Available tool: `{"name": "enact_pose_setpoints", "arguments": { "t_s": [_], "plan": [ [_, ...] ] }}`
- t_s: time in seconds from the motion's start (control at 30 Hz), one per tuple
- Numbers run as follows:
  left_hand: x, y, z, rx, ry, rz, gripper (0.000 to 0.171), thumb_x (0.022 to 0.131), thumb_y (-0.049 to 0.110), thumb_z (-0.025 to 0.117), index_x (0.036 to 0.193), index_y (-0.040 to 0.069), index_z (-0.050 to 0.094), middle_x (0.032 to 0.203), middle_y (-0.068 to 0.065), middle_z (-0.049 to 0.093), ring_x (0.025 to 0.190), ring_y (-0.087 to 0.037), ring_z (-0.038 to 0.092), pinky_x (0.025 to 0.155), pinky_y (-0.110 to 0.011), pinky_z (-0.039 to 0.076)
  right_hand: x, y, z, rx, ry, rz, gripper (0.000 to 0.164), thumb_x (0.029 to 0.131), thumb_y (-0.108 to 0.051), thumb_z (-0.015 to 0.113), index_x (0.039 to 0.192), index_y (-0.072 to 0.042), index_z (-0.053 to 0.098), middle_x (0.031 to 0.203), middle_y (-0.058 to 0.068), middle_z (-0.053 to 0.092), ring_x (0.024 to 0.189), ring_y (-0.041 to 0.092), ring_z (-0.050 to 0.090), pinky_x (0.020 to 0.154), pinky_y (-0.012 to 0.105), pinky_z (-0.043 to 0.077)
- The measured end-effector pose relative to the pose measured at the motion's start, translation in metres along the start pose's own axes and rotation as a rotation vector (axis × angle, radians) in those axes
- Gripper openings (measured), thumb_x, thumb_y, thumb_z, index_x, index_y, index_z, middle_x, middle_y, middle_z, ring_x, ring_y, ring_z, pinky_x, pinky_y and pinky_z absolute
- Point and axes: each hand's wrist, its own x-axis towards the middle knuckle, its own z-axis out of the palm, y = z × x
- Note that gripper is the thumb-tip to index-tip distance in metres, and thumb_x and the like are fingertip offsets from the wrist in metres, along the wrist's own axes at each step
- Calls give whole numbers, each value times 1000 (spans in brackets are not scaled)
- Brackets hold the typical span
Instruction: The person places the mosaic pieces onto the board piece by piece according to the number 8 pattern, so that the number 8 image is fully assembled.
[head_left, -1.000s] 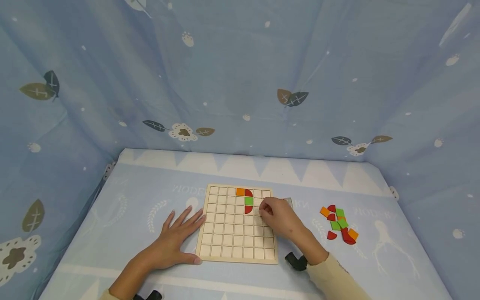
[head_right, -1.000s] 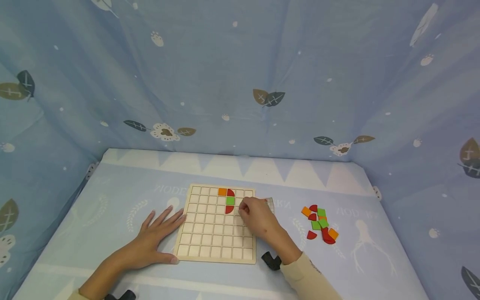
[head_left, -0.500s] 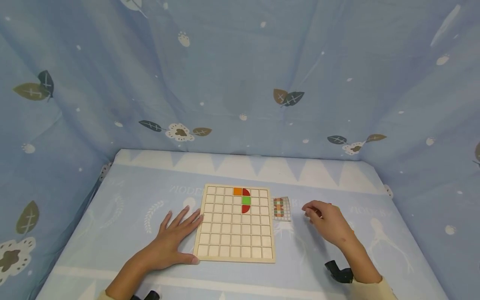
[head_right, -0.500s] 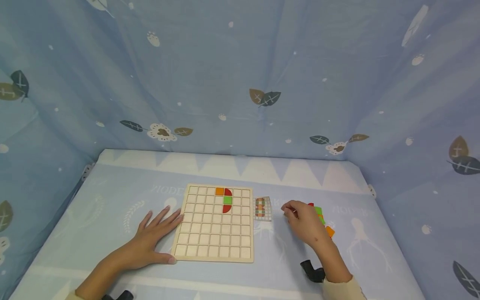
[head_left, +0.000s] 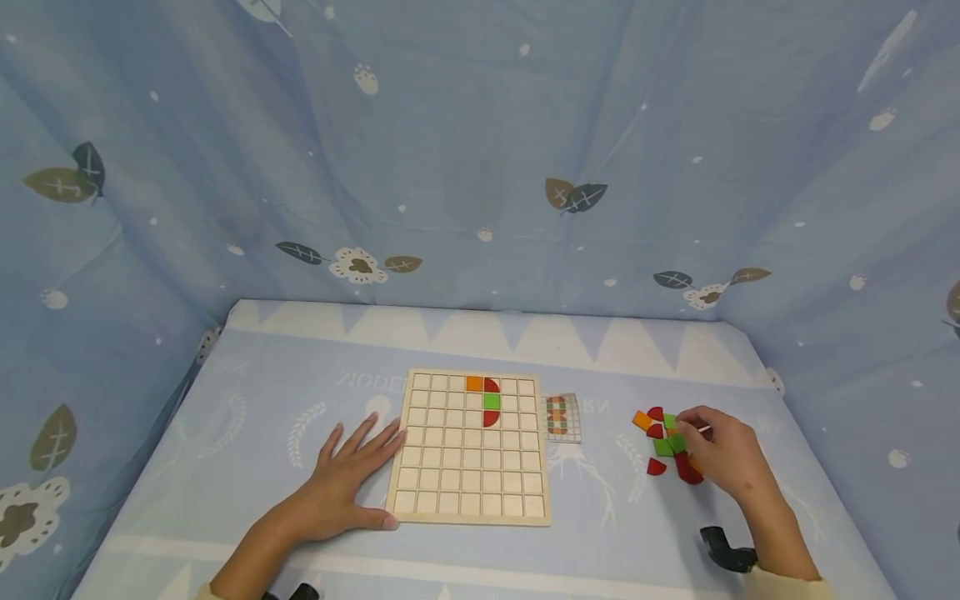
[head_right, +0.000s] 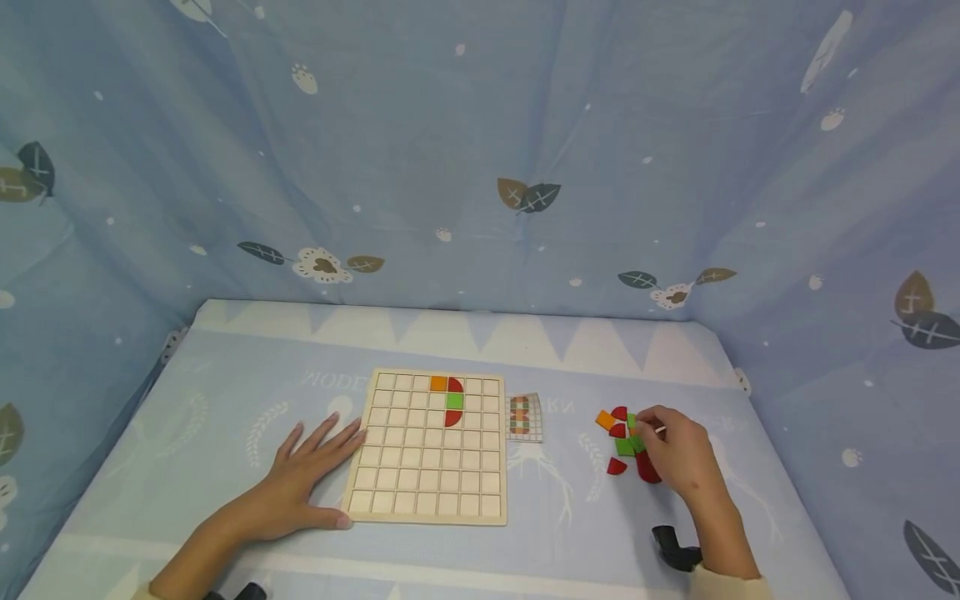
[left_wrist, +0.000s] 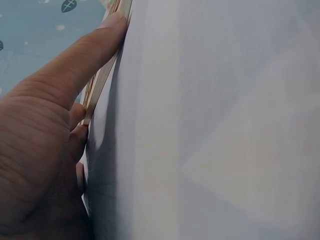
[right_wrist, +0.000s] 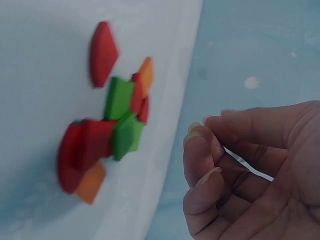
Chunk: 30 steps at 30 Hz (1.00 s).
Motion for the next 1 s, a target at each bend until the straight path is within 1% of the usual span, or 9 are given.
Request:
{"name": "enact_pose_setpoints", "arguments": {
  "t_s": [0.07,0.23,0.3,0.4,0.5,0.6,0.8,0.9,1.0],
  "plan": [
    [-1,0,0,0,-1,-1,116,73,73,80,166,25,32,173,5,20,160,-36,3,119,-69,-10,3,6,5,-13,-1,-8,25,101,-13,67,119,5,70,102,16,70,87,30,65,61,31,56],
    [0,0,-1,2,8,0,115,74,74,79,167,25,31,173,4,21,160,-36,3,119,-69,-9,15,10,17,-45,-42,-100,29,95,-11,76,118,4,71,91,6,63,79,22,59,61,31,51],
    [0,0,-1,-2,12,0,115,73,74,79,166,25,32,173,4,21,160,-37,4,119,-69,-9,20,9,22,-55,-57,-126,28,94,-11,77,117,3,72,88,3,60,77,20,55,62,33,48],
    [1,1,-1,-8,12,-1,115,73,73,80,166,24,33,173,3,22,160,-37,4,119,-69,-9,27,9,28,-67,-77,-138,26,94,-11,76,116,3,73,89,3,60,76,20,53,64,35,47],
    [1,1,0,-10,9,-2,116,73,73,81,166,23,33,173,2,22,160,-38,4,119,-69,-9,32,10,32,-80,-96,-129,24,95,-11,75,113,4,72,90,5,62,79,21,55,68,38,49],
    [0,1,0,-9,7,-2,116,73,73,80,166,24,33,173,2,22,160,-38,4,119,-69,-9,36,11,33,-82,-122,-97,23,96,-11,75,112,5,70,91,6,63,80,22,57,70,39,50],
    [-1,1,0,-5,8,-11,116,73,72,81,166,24,32,173,4,21,160,-37,4,119,-69,-9,44,7,33,-70,-169,-37,23,95,-11,75,106,7,65,84,7,59,75,22,54,66,36,48],
    [0,1,1,-5,5,-12,116,73,72,81,166,25,32,173,4,21,160,-36,3,119,-68,-10,45,6,33,-73,-170,-12,24,94,-12,75,105,7,64,83,6,59,75,22,54,66,35,48],
    [0,0,1,-7,4,-13,116,73,71,82,166,25,32,173,4,21,160,-36,3,120,-68,-11,42,6,34,-63,-154,-9,20,94,-10,74,103,5,65,83,6,61,74,22,55,66,35,48]
  ]
}}
